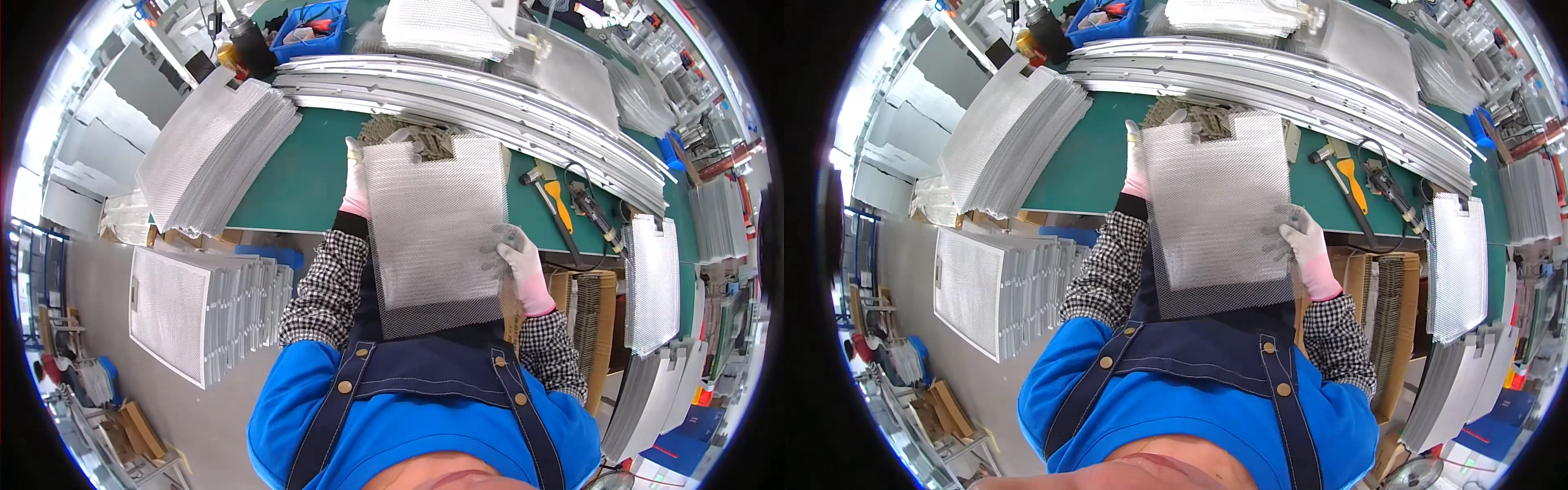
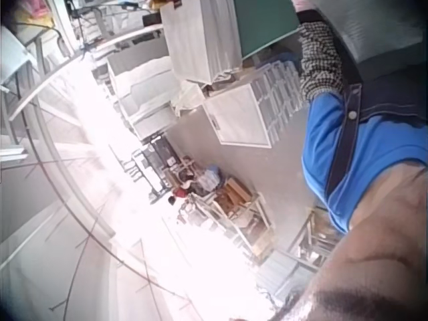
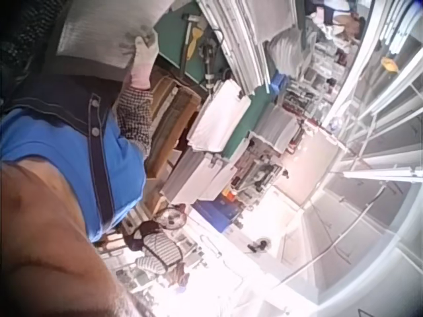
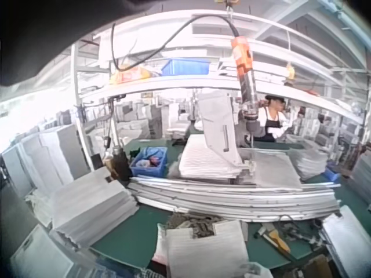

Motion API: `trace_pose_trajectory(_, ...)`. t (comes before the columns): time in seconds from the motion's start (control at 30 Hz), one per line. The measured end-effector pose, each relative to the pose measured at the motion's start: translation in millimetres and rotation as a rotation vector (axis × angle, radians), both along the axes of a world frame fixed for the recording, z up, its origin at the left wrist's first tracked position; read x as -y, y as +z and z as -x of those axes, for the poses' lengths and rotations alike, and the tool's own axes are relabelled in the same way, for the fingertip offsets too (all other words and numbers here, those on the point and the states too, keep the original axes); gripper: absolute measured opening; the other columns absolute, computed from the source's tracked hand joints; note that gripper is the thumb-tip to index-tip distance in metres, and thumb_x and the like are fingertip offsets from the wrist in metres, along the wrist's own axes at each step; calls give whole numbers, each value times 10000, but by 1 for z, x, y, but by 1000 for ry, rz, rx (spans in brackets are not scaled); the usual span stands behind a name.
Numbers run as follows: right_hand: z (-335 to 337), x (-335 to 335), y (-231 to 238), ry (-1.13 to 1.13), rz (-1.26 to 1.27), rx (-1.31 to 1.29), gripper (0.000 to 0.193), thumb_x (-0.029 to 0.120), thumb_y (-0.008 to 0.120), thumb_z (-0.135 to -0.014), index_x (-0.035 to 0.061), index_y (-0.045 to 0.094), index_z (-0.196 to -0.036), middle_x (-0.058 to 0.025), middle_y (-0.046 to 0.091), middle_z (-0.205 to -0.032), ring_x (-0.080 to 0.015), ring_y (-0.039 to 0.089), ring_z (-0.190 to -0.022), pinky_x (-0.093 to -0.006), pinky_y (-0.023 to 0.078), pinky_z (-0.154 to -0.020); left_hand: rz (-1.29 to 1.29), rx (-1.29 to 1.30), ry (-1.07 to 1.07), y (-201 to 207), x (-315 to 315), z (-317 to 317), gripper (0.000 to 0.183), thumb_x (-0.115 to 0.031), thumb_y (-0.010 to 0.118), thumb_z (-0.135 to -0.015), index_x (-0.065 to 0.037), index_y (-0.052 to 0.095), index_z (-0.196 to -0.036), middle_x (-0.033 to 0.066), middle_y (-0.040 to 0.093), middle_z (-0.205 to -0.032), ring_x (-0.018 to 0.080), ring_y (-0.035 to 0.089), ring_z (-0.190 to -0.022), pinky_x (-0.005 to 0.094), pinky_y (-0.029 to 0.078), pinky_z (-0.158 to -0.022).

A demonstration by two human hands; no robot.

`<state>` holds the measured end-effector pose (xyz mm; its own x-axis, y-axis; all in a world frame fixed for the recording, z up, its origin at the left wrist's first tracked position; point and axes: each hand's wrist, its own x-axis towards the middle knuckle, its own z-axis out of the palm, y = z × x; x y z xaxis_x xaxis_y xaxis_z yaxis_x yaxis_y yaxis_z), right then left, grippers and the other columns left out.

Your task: The person assembles white mesh panels by inserting plastic clips and metal frame pieces, then uses a power drill to fasten them. They repeatedly pick up new panels, attach components, and stack the finished units on a nearby pile.

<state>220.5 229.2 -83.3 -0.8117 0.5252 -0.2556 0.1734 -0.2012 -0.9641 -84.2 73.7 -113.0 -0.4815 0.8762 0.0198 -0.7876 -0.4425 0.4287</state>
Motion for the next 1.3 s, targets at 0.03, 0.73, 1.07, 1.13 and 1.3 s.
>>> trace_pose_trajectory(0.03, -2, -2, 1, 2, -1, 33, 506, -57, 509, -908, -69, 455, -1411, -166, 630, -1235, -176, 640, -1059, -282, 523, -918, -8, 40, 5, 5, 1, -3, 1128, -882, 422, -827, -19, 318, -1547, 245, 571, -1351, 349, 608, -1143, 512, 520, -999)
trace_pose_trajectory(0.73, -217, -182, 27, -641, -1634, 673, 659, 181, 778, -771, 42, 551, -1374, -246, 590, -1284, -391, 557, -1238, -431, 442, -1084, 441, -155, 340, 19, -5, -16, 852, -650, 491, -985, 1, 371, -1521, 176, 412, -1531, 334, 433, -1372, 470, 331, -1182)
trace_pose_trajectory(1.07, -235, -164, 153, -728, -1312, 1142, 359, 164, 486, -977, 117, 616, -1309, -216, 691, -1142, -347, 657, -1114, -450, 511, -972, 452, -245, 504, -69, 23, 52, 866, -646, 512, -976, 14, 373, -1519, 192, 513, -1435, 307, 523, -1236, 424, 433, -1076)
trace_pose_trajectory(1.13, -230, -159, 193, -1022, -1642, 1405, 316, 148, 450, -992, 146, 661, -1227, -141, 723, -1093, -304, 703, -1000, -411, 549, -860, 339, -246, 368, -41, 13, 32, 902, -681, 513, -955, 7, 370, -1521, 190, 540, -1385, 306, 545, -1175, 439, 460, -1023)
trace_pose_trajectory(1.3, -189, -141, 185, -1503, -1469, -5, 384, 187, 555, -1028, 2, 558, -1364, -190, 643, -1289, -297, 673, -1062, -356, 531, -916, 256, -143, 205, 11, 4, -7, 958, -778, 449, -919, -32, 401, -1519, 184, 595, -1298, 304, 588, -1108, 467, 496, -986)
